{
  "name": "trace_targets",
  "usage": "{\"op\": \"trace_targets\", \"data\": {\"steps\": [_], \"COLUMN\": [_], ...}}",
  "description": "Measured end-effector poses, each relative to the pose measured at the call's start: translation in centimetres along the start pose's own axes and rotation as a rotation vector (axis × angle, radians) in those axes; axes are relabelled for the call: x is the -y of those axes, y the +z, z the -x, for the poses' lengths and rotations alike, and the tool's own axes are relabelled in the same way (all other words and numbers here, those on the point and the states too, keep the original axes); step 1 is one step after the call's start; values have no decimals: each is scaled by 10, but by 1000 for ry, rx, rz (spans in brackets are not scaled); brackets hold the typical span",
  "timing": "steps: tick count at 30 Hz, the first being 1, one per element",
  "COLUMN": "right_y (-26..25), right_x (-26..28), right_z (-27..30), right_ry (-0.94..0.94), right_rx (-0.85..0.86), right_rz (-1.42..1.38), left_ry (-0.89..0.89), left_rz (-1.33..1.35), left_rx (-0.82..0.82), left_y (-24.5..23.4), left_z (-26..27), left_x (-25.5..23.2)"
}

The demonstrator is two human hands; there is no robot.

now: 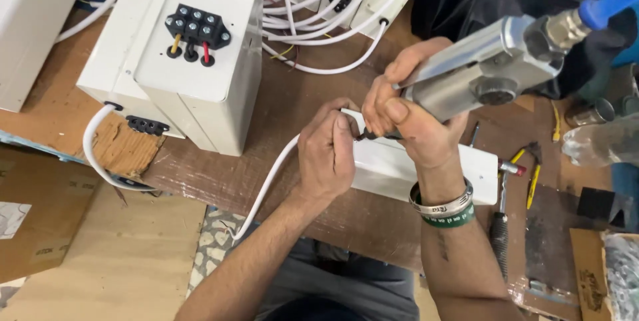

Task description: The worker is assembling a white plastic electronic enclosure by inserting screws and using an electric screwdriver to tighten them.

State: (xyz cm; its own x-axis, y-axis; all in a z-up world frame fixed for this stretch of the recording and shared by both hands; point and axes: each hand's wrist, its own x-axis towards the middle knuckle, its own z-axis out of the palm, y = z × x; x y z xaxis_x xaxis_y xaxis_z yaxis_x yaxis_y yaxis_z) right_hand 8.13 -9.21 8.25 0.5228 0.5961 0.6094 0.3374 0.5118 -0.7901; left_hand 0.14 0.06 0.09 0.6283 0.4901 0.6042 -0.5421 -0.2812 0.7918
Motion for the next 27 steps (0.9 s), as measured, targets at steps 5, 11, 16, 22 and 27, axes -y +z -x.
{"op": "trace_targets", "data": {"steps": [5,11,16,22,27], "right_y": [-2,2,2,0,2], "right_x": [-3,0,-1,-3,-3], "right_z": [-1,3,4,1,0], "right_ry": [-39,45,43,15,33], "right_rx": [40,4,17,50,16], "right_rz": [-6,-34,-33,-40,-76], "left_ry": [-20,-9,8,51,7], "left_rz": [15,-1,-22,-34,-30], "left_rx": [-5,0,-13,-8,-9], "left_y": [1,1,1,1,1], "left_z": [1,2,1,0,4], "left_x": [2,3,2,3,5]}}
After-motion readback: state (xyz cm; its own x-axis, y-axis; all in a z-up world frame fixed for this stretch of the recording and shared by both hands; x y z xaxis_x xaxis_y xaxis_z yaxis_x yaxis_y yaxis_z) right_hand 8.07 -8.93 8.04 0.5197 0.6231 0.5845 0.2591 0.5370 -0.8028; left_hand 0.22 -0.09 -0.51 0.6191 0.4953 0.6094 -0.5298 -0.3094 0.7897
